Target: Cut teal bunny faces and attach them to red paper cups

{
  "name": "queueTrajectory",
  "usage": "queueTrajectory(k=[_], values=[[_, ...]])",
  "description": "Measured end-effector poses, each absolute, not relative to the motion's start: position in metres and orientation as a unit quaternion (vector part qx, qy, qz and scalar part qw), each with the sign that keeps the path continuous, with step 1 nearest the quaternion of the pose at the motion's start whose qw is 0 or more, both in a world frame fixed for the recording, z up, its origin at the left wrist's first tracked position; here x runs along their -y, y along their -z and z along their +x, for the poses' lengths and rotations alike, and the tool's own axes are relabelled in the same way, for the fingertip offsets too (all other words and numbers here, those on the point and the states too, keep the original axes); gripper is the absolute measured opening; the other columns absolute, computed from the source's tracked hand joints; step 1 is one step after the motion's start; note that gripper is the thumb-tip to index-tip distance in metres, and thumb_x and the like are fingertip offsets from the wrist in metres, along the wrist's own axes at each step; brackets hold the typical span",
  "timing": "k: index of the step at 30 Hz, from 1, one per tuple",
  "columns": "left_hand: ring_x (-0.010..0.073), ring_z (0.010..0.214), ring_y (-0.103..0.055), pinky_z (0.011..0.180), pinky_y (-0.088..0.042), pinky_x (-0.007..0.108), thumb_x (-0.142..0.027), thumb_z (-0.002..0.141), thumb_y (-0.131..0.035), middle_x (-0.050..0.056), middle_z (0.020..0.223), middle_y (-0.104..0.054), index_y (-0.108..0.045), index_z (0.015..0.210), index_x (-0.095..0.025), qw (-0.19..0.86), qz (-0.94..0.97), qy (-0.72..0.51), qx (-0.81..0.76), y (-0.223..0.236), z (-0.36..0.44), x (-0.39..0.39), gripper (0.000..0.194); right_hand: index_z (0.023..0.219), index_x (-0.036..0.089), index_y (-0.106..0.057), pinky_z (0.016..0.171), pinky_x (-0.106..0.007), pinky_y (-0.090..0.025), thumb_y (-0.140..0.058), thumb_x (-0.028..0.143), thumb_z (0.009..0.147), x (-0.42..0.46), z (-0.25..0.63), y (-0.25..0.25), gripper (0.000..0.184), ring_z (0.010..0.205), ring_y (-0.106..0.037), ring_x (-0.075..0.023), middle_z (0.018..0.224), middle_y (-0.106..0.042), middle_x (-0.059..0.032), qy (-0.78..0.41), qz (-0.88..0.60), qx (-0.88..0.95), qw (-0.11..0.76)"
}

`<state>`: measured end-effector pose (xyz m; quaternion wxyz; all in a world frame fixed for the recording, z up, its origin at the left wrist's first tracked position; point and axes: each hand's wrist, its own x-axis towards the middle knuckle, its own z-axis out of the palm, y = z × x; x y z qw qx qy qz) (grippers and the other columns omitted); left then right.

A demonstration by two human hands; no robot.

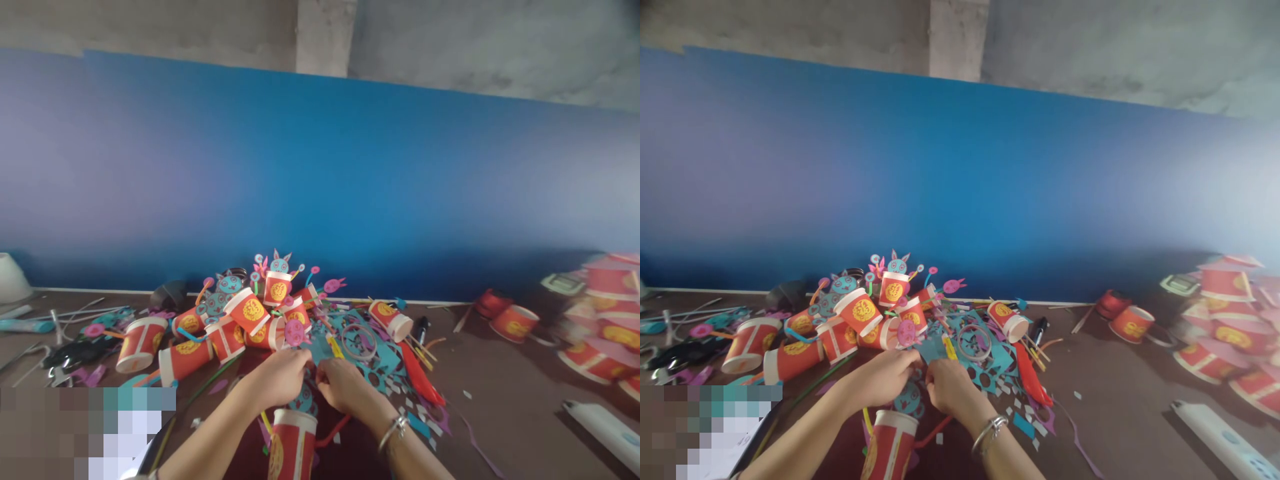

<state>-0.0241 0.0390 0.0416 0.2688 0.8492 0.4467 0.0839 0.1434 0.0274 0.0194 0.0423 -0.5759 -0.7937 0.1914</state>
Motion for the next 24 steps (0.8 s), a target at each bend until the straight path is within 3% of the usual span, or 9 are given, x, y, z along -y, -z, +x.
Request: queueTrajectory(k=[6,10,17,22,24], values=[[0.0202,0.087,-0.064,0.072,-0.044,0.026,-0.010,0.082,-0.038,0.007,0.093,-0.070,-0.062,0.095,-0.022,0.260,0.842,-0.095,-0.463,-0.044,-0.023,-0.037,0.029,0.093,0.015,-0.066,0.079,-0.026,-0.041,-0.056,0.011,0.073,-0.027,0.141,-0.015,0.023,0.093,-0.061,-0.0211,0.097,-0.066,-0.0091,-0.184,-0.580,0.792,0.050],[0.0211,0.084,-0.064,0.069,-0.044,0.027,-0.010,0.082,-0.037,0.006,0.085,-0.070,-0.062,0.092,-0.022,0.246,0.844,-0.125,-0.461,-0.046,-0.023,-0.036,0.030,0.086,0.016,-0.066,0.077,-0.027,-0.042,-0.056,0.011,0.072,-0.027,0.140,-0.013,0.018,0.090,-0.062,-0.0216,0.091,-0.067,-0.0084,-0.188,-0.580,0.790,0.055],[0.0213,0.092,-0.061,0.077,-0.044,0.028,-0.010,0.078,-0.047,0.007,0.095,-0.068,-0.060,0.097,-0.020,0.265,0.831,-0.165,-0.460,-0.040,-0.023,-0.039,0.025,0.077,0.016,-0.065,0.068,-0.026,-0.042,-0.053,0.008,0.070,-0.032,0.145,-0.025,0.016,0.078,-0.063,-0.0204,0.079,-0.069,-0.0060,-0.206,-0.581,0.781,0.100],[0.0185,0.069,-0.062,0.057,-0.040,0.024,-0.022,0.076,-0.054,0.003,0.070,-0.066,-0.060,0.078,-0.017,0.309,0.802,-0.240,-0.451,-0.039,-0.019,-0.043,0.008,0.076,0.016,-0.060,0.059,-0.020,-0.041,-0.052,0.014,0.076,-0.037,0.155,-0.041,0.008,0.066,-0.058,-0.0135,0.068,-0.063,0.0005,-0.303,-0.521,0.750,0.272],[0.0156,0.060,-0.059,0.052,-0.036,0.023,-0.025,0.078,-0.051,0.000,0.059,-0.061,-0.056,0.067,-0.017,0.332,0.782,-0.269,-0.454,-0.039,-0.015,-0.044,0.014,0.074,0.016,-0.059,0.054,-0.020,-0.039,-0.055,0.016,0.076,-0.038,0.158,-0.042,0.004,0.060,-0.055,-0.0121,0.062,-0.059,0.0024,-0.354,-0.493,0.720,0.336]])
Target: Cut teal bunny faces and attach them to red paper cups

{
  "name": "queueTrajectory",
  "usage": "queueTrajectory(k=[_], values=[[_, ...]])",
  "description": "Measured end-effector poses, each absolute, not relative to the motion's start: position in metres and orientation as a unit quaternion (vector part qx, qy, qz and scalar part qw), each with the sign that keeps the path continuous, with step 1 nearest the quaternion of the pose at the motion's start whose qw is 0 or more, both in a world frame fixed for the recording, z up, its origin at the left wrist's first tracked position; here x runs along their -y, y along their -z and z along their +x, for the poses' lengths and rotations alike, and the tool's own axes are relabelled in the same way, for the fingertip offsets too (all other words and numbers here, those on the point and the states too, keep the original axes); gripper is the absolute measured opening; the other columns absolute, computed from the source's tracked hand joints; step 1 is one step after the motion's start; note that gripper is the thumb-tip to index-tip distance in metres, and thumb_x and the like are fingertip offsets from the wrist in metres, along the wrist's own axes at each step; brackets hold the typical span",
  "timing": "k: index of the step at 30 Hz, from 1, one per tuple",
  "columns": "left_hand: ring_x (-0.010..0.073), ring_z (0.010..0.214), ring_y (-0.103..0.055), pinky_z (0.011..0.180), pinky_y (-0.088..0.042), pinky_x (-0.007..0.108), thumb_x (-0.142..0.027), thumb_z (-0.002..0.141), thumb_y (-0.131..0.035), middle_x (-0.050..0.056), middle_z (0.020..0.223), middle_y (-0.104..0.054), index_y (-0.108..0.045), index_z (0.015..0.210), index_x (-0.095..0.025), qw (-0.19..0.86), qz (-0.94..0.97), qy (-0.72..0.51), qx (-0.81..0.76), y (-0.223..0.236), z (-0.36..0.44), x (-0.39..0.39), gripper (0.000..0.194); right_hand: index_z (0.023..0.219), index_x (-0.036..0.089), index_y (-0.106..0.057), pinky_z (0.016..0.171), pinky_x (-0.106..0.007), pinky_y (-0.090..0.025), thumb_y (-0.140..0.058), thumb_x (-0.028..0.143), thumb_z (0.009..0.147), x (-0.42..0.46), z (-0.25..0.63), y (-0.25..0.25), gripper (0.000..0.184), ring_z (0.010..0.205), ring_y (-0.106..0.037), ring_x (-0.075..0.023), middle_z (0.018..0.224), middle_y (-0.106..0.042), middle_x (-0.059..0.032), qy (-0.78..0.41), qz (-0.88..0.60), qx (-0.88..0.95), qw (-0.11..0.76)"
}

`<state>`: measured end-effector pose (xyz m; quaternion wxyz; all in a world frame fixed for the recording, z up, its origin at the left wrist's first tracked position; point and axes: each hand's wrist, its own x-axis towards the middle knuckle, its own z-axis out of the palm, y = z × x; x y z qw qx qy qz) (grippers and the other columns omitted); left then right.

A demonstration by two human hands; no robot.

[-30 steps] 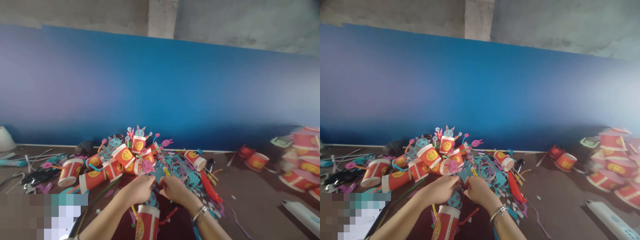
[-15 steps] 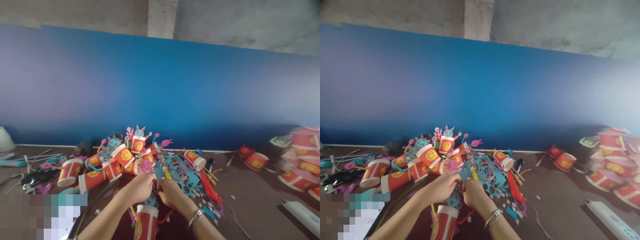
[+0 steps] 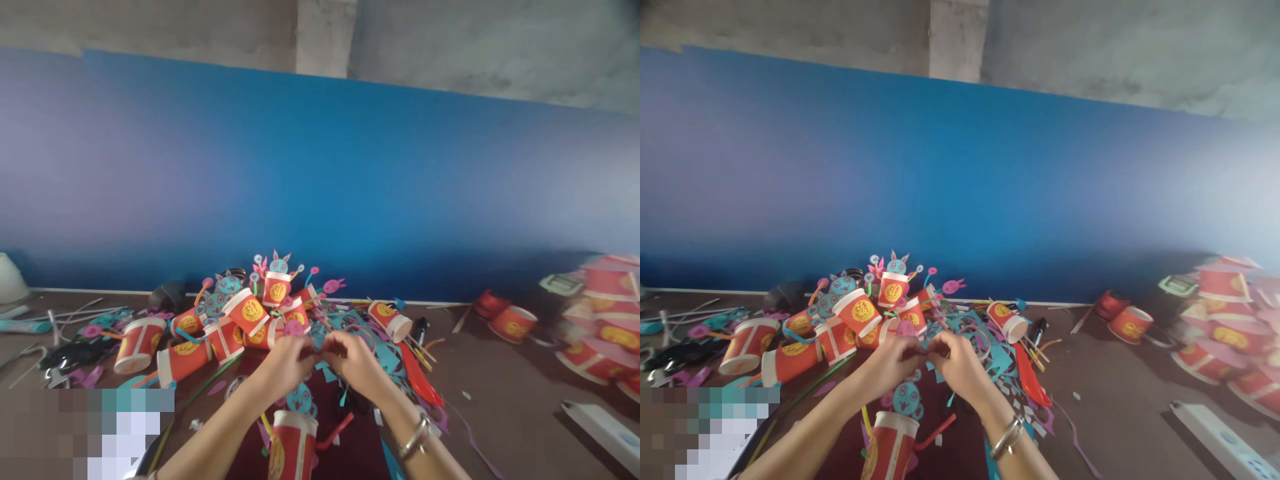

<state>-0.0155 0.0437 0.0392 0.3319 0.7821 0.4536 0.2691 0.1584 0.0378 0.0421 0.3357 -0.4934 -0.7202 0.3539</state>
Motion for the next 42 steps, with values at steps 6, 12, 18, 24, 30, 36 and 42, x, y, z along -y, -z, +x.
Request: queueTrajectory(k=[6,12,18,24,30,36,42], values=[[0.0126,0.054,-0.054,0.050,-0.035,0.022,-0.027,0.081,-0.047,-0.002,0.055,-0.055,-0.051,0.063,-0.018,0.336,0.759,-0.329,-0.450,-0.045,-0.010,-0.042,0.020,0.094,0.017,-0.061,0.060,-0.022,-0.046,-0.049,0.024,0.084,-0.050,0.179,-0.041,0.017,0.067,-0.061,-0.0142,0.076,-0.066,-0.0017,-0.300,-0.531,0.740,0.284],[0.0133,0.056,-0.057,0.052,-0.040,0.021,-0.034,0.087,-0.039,0.001,0.061,-0.060,-0.055,0.069,-0.019,0.367,0.730,-0.341,-0.465,-0.047,-0.011,-0.043,0.028,0.080,0.013,-0.069,0.079,-0.036,-0.044,-0.058,0.015,0.072,-0.061,0.201,-0.026,0.014,0.093,-0.061,-0.0289,0.097,-0.067,-0.0168,-0.093,-0.678,0.722,0.098],[0.0175,0.067,-0.061,0.061,-0.045,0.025,-0.035,0.088,-0.040,0.003,0.065,-0.066,-0.066,0.070,-0.020,0.315,0.758,-0.321,-0.473,-0.054,-0.010,-0.041,0.035,0.069,0.015,-0.063,0.079,-0.033,-0.041,-0.053,0.011,0.073,-0.063,0.193,-0.019,0.011,0.092,-0.059,-0.0258,0.090,-0.067,-0.0141,-0.040,-0.677,0.729,0.094],[0.0206,0.085,-0.064,0.076,-0.049,0.028,-0.028,0.085,-0.045,0.007,0.094,-0.071,-0.071,0.089,-0.021,0.285,0.744,-0.385,-0.466,-0.061,-0.007,-0.038,0.026,0.077,0.021,-0.047,0.058,-0.023,-0.038,-0.043,0.022,0.084,-0.053,0.184,-0.039,0.008,0.063,-0.055,-0.0144,0.069,-0.061,0.0005,-0.133,-0.590,0.758,0.244],[0.0207,0.089,-0.062,0.087,-0.045,0.033,-0.021,0.084,-0.050,0.005,0.095,-0.072,-0.070,0.093,-0.023,0.238,0.741,-0.424,-0.463,-0.061,-0.008,-0.036,0.023,0.078,0.022,-0.040,0.053,-0.020,-0.036,-0.041,0.030,0.089,-0.040,0.171,-0.050,0.014,0.056,-0.046,-0.0110,0.062,-0.047,0.0055,-0.286,-0.460,0.753,0.373],[0.0174,0.091,-0.062,0.083,-0.046,0.027,-0.018,0.088,-0.046,0.006,0.097,-0.070,-0.068,0.102,-0.022,0.243,0.771,-0.435,-0.396,-0.057,-0.004,-0.034,0.027,0.080,0.022,-0.038,0.050,-0.021,-0.031,-0.038,0.032,0.092,-0.034,0.165,-0.057,0.016,0.054,-0.040,-0.0104,0.062,-0.040,0.0061,-0.304,-0.451,0.756,0.363],[0.0196,0.092,-0.060,0.082,-0.046,0.030,-0.018,0.091,-0.039,0.008,0.098,-0.066,-0.062,0.111,-0.020,0.173,0.815,-0.381,-0.402,-0.051,0.001,-0.026,0.031,0.082,0.023,-0.039,0.053,-0.023,-0.035,-0.036,0.028,0.092,-0.030,0.161,-0.056,0.012,0.058,-0.050,-0.0132,0.065,-0.050,0.0036,-0.255,-0.479,0.764,0.348]])
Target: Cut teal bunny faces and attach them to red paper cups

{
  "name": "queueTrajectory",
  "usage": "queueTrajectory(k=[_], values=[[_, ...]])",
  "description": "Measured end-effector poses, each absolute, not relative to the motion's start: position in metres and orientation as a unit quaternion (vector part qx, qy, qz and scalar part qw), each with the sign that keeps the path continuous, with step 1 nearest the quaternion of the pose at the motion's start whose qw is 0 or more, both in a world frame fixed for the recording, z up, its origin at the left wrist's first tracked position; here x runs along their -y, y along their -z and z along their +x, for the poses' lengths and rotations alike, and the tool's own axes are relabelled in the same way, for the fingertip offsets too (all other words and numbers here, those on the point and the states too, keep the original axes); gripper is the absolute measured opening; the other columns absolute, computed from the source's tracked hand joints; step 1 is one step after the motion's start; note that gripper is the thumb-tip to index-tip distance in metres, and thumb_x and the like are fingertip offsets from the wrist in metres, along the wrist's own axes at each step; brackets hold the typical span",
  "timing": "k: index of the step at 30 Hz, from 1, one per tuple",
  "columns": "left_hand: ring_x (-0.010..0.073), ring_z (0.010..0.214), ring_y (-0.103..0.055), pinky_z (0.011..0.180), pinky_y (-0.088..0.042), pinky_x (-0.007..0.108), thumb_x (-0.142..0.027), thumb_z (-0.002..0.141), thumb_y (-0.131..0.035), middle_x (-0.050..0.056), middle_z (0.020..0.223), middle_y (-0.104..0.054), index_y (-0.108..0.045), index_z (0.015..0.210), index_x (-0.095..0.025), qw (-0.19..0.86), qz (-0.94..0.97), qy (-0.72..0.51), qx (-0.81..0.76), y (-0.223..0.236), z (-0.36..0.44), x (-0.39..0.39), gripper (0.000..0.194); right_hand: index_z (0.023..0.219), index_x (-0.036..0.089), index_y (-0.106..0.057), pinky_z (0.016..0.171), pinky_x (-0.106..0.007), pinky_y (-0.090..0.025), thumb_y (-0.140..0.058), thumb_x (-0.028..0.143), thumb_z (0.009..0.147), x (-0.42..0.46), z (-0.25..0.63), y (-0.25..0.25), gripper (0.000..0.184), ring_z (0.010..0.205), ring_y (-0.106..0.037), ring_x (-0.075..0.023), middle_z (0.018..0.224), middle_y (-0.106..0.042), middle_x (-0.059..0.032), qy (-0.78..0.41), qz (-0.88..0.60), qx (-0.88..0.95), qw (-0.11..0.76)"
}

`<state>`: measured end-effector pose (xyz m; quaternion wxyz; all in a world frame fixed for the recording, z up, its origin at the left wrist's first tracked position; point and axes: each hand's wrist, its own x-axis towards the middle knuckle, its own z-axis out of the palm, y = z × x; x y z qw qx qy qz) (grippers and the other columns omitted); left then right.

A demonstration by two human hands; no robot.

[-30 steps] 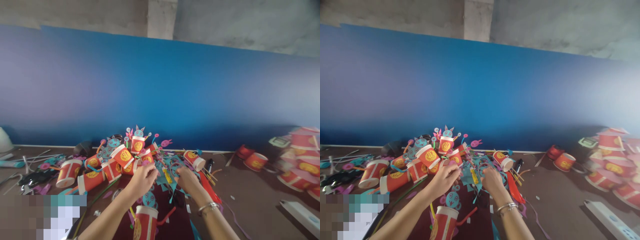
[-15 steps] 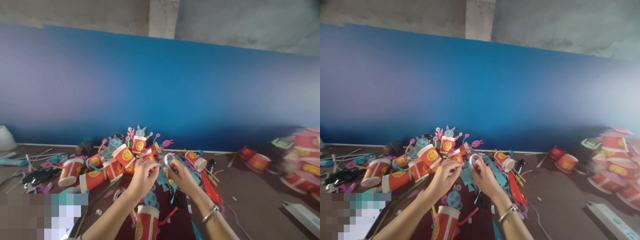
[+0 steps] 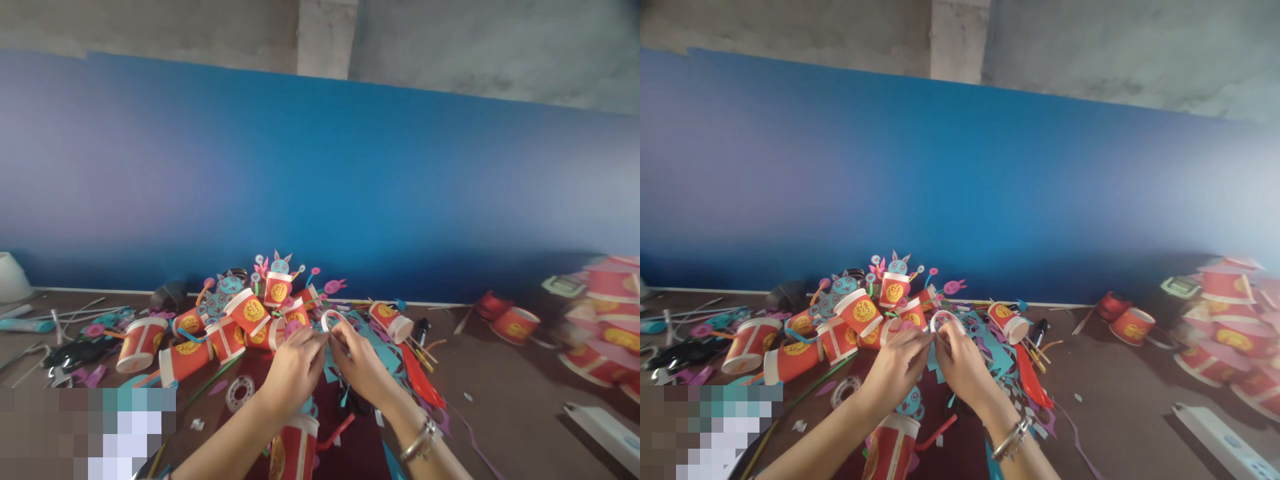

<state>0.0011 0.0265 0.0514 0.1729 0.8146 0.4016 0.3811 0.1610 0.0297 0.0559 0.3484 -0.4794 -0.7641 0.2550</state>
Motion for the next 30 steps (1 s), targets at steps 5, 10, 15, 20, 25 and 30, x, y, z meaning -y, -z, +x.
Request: queueTrajectory(k=[5,10,15,20,25,30], values=[[0.0207,0.092,-0.059,0.084,-0.045,0.032,-0.021,0.093,-0.036,0.009,0.100,-0.064,-0.061,0.110,-0.018,0.148,0.815,-0.369,-0.421,-0.047,0.005,-0.023,0.030,0.088,0.023,-0.042,0.055,-0.024,-0.037,-0.036,0.027,0.092,-0.030,0.159,-0.053,0.008,0.059,-0.054,-0.0157,0.066,-0.055,0.0019,-0.210,-0.501,0.771,0.332],[0.0192,0.091,-0.060,0.082,-0.044,0.030,-0.020,0.091,-0.040,0.007,0.096,-0.066,-0.063,0.098,-0.019,0.211,0.769,-0.431,-0.423,-0.050,0.006,-0.024,0.024,0.090,0.022,-0.044,0.057,-0.024,-0.040,-0.037,0.024,0.092,-0.029,0.158,-0.053,0.007,0.061,-0.058,-0.0161,0.067,-0.060,0.0006,-0.203,-0.493,0.777,0.335],[0.0169,0.071,-0.059,0.062,-0.044,0.025,-0.023,0.090,-0.041,0.004,0.078,-0.064,-0.060,0.082,-0.018,0.294,0.711,-0.470,-0.433,-0.047,0.006,-0.029,0.021,0.090,0.022,-0.045,0.057,-0.025,-0.043,-0.042,0.022,0.090,-0.028,0.157,-0.052,0.004,0.065,-0.061,-0.0180,0.070,-0.062,-0.0015,-0.210,-0.467,0.776,0.368],[0.0136,0.056,-0.054,0.051,-0.040,0.022,-0.029,0.089,-0.042,0.001,0.066,-0.059,-0.059,0.079,-0.018,0.347,0.668,-0.495,-0.435,-0.040,0.006,-0.033,0.023,0.093,0.023,-0.048,0.060,-0.026,-0.044,-0.042,0.022,0.090,-0.029,0.158,-0.051,0.007,0.065,-0.060,-0.0183,0.071,-0.061,-0.0016,-0.221,-0.448,0.772,0.391],[0.0169,0.069,-0.063,0.061,-0.046,0.024,-0.029,0.087,-0.050,0.004,0.080,-0.068,-0.067,0.087,-0.019,0.290,0.685,-0.489,-0.455,-0.043,0.001,-0.035,0.020,0.090,0.023,-0.044,0.058,-0.026,-0.041,-0.039,0.020,0.090,-0.027,0.157,-0.054,0.006,0.063,-0.056,-0.0174,0.070,-0.058,-0.0004,-0.212,-0.450,0.786,0.368],[0.0192,0.080,-0.064,0.072,-0.046,0.028,-0.018,0.086,-0.050,0.005,0.085,-0.070,-0.067,0.093,-0.020,0.175,0.767,-0.437,-0.436,-0.043,0.000,-0.032,0.019,0.083,0.023,-0.041,0.055,-0.027,-0.037,-0.039,0.018,0.089,-0.025,0.155,-0.060,0.008,0.056,-0.053,-0.0169,0.063,-0.056,0.0012,-0.161,-0.480,0.803,0.314]])
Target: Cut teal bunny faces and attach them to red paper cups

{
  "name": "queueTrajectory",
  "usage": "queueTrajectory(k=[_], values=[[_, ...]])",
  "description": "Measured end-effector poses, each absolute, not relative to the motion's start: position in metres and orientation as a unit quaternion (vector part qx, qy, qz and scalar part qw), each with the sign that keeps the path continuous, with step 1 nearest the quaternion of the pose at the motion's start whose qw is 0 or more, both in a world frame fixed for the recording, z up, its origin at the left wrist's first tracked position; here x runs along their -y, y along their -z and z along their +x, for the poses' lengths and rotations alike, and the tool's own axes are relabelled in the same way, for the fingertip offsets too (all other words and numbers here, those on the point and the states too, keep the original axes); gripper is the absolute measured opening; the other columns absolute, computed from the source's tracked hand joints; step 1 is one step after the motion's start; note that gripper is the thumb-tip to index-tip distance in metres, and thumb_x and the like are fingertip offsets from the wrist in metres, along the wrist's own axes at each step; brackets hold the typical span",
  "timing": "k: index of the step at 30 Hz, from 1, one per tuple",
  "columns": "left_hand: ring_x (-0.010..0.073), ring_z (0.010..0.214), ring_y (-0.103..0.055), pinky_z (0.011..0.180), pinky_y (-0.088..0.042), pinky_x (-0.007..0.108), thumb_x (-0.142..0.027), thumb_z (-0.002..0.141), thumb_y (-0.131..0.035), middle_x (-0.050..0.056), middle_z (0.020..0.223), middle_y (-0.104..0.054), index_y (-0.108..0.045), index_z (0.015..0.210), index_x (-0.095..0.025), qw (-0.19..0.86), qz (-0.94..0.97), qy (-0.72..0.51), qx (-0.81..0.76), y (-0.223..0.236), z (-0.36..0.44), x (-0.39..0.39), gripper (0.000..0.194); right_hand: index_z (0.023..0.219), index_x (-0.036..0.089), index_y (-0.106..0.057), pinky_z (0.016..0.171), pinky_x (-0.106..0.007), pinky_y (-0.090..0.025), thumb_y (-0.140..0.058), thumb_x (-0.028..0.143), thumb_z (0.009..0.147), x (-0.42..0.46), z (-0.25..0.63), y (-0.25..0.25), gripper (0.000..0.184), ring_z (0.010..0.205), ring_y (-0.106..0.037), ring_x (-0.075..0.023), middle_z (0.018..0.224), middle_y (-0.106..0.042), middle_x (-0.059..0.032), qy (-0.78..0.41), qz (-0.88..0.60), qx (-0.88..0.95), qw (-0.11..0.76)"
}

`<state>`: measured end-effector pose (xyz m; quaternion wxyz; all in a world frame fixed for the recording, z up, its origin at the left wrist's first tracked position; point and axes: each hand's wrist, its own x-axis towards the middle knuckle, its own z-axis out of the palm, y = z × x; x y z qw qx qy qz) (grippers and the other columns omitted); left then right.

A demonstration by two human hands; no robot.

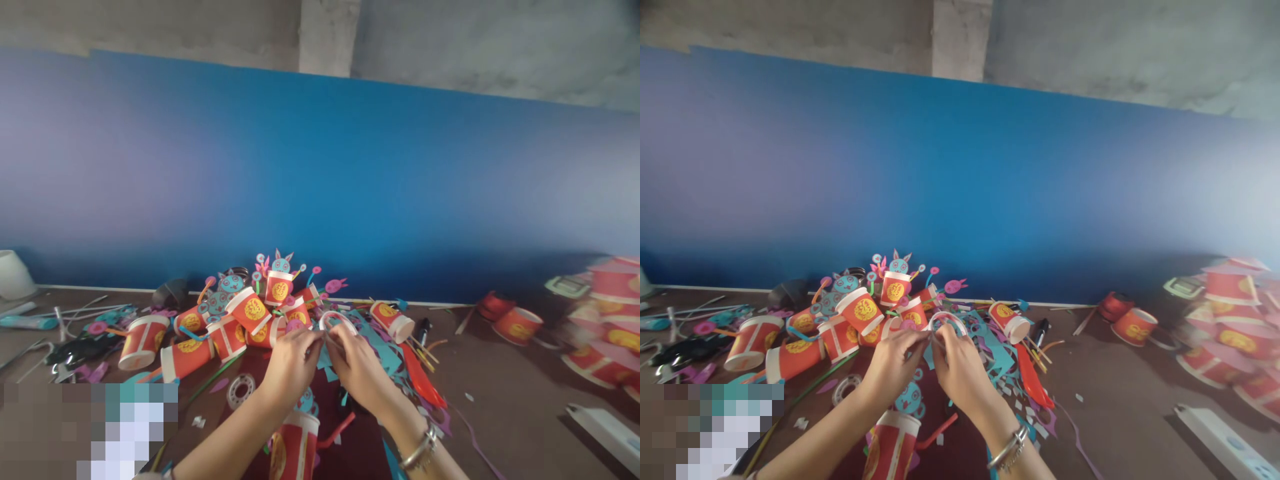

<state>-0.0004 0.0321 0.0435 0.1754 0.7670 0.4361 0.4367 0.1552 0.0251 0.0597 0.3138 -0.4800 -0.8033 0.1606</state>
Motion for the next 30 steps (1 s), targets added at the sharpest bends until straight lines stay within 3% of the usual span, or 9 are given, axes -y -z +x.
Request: queueTrajectory(k=[4,12,19,26,28,30], values=[[0.0208,0.076,-0.063,0.067,-0.045,0.030,-0.017,0.087,-0.048,0.006,0.081,-0.068,-0.065,0.087,-0.018,0.119,0.794,-0.393,-0.448,-0.041,0.001,-0.030,0.017,0.086,0.022,-0.043,0.060,-0.031,-0.038,-0.039,0.014,0.088,-0.024,0.155,-0.058,0.009,0.059,-0.056,-0.0193,0.064,-0.060,-0.0007,-0.109,-0.491,0.816,0.285],[0.0197,0.075,-0.060,0.066,-0.044,0.030,-0.013,0.085,-0.048,0.004,0.078,-0.063,-0.055,0.080,-0.019,0.134,0.801,-0.383,-0.439,-0.045,-0.001,-0.034,0.011,0.084,0.022,-0.044,0.070,-0.035,-0.040,-0.037,0.013,0.090,-0.022,0.154,-0.061,0.013,0.069,-0.059,-0.0206,0.071,-0.063,-0.0024,-0.106,-0.473,0.824,0.294],[0.0186,0.072,-0.058,0.066,-0.045,0.030,-0.013,0.087,-0.042,0.004,0.077,-0.060,-0.053,0.081,-0.020,0.110,0.796,-0.441,-0.399,-0.043,0.001,-0.031,0.014,0.079,0.022,-0.048,0.059,-0.026,-0.041,-0.043,0.015,0.086,-0.020,0.150,-0.065,0.011,0.062,-0.056,-0.0153,0.069,-0.059,0.0001,-0.217,-0.457,0.775,0.378],[0.0188,0.072,-0.055,0.064,-0.043,0.030,-0.013,0.087,-0.041,0.006,0.076,-0.058,-0.052,0.082,-0.018,0.053,0.788,-0.503,-0.351,-0.038,0.001,-0.027,0.013,0.072,0.020,-0.048,0.045,-0.021,-0.034,-0.046,0.024,0.084,-0.014,0.134,-0.060,0.012,0.051,-0.047,-0.0109,0.060,-0.051,0.0028,-0.388,-0.439,0.652,0.481],[0.0188,0.074,-0.055,0.067,-0.044,0.031,-0.014,0.087,-0.042,0.006,0.078,-0.059,-0.053,0.082,-0.018,0.076,0.777,-0.523,-0.344,-0.037,0.002,-0.027,0.012,0.072,0.020,-0.047,0.044,-0.021,-0.033,-0.046,0.028,0.084,-0.013,0.130,-0.058,0.014,0.049,-0.047,-0.0107,0.058,-0.050,0.0035,-0.415,-0.438,0.625,0.496],[0.0172,0.072,-0.055,0.066,-0.044,0.029,-0.018,0.087,-0.043,0.004,0.076,-0.058,-0.053,0.080,-0.019,0.169,0.735,-0.549,-0.360,-0.039,0.003,-0.027,0.013,0.077,0.020,-0.047,0.045,-0.021,-0.035,-0.045,0.029,0.085,-0.014,0.130,-0.056,0.012,0.050,-0.049,-0.0117,0.060,-0.052,0.0026,-0.383,-0.454,0.634,0.495]])
